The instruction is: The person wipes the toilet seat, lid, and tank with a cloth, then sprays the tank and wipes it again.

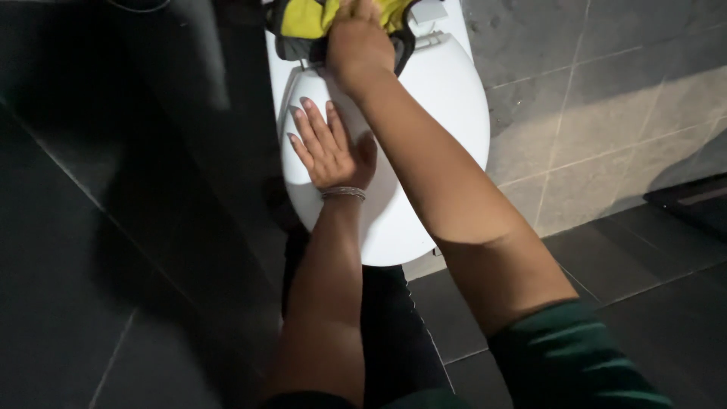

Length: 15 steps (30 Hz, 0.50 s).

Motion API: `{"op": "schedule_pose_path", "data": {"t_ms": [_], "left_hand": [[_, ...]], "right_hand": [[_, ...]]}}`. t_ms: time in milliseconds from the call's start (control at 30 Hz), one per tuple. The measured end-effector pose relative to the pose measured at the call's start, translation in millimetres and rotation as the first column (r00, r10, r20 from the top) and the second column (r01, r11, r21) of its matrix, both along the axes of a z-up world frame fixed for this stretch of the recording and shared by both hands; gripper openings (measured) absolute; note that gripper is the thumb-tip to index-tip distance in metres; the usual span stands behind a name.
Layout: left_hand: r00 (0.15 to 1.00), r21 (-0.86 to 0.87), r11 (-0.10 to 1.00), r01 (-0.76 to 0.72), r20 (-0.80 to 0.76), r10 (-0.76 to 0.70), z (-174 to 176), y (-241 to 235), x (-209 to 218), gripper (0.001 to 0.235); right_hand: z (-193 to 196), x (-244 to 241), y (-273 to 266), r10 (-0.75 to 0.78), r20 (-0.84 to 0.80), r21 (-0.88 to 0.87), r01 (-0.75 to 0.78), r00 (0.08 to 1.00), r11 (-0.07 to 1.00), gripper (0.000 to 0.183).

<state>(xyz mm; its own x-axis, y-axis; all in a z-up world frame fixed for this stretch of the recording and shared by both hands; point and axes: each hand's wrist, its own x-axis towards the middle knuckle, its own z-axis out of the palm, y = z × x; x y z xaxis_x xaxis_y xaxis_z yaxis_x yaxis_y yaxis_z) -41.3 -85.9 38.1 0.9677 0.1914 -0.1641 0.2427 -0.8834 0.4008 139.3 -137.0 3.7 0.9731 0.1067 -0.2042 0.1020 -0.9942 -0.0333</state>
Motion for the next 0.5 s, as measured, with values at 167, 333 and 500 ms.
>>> {"op": "schedule_pose_path", "data": {"t_ms": [167, 333, 500], "left_hand": [[0.999, 0.021, 1.0, -0.01, -0.032, 0.01, -2.8, -4.3, 3.0, 0.082], [1.0, 0.019, 1.0, 0.01, 0.012, -0.01, 1.1, -1.0, -0.4, 0.081], [0.999, -0.013, 0.999, 0.033, -0.027, -0.033, 4.4, 1.3, 1.5, 0.086]], "right_hand": [[72.9, 8.7, 26.7, -0.09, -0.521, -0.093, 0.048, 0.849, 0.994, 0.033], [106.0, 34.5, 1.1, -0.091, -0.63, 0.036, 0.145, 0.771, 0.989, 0.039], [93.4, 39.5, -22.7, -0.189, -0.595, -0.048, 0.201, 0.781, 0.978, 0.041]]}}
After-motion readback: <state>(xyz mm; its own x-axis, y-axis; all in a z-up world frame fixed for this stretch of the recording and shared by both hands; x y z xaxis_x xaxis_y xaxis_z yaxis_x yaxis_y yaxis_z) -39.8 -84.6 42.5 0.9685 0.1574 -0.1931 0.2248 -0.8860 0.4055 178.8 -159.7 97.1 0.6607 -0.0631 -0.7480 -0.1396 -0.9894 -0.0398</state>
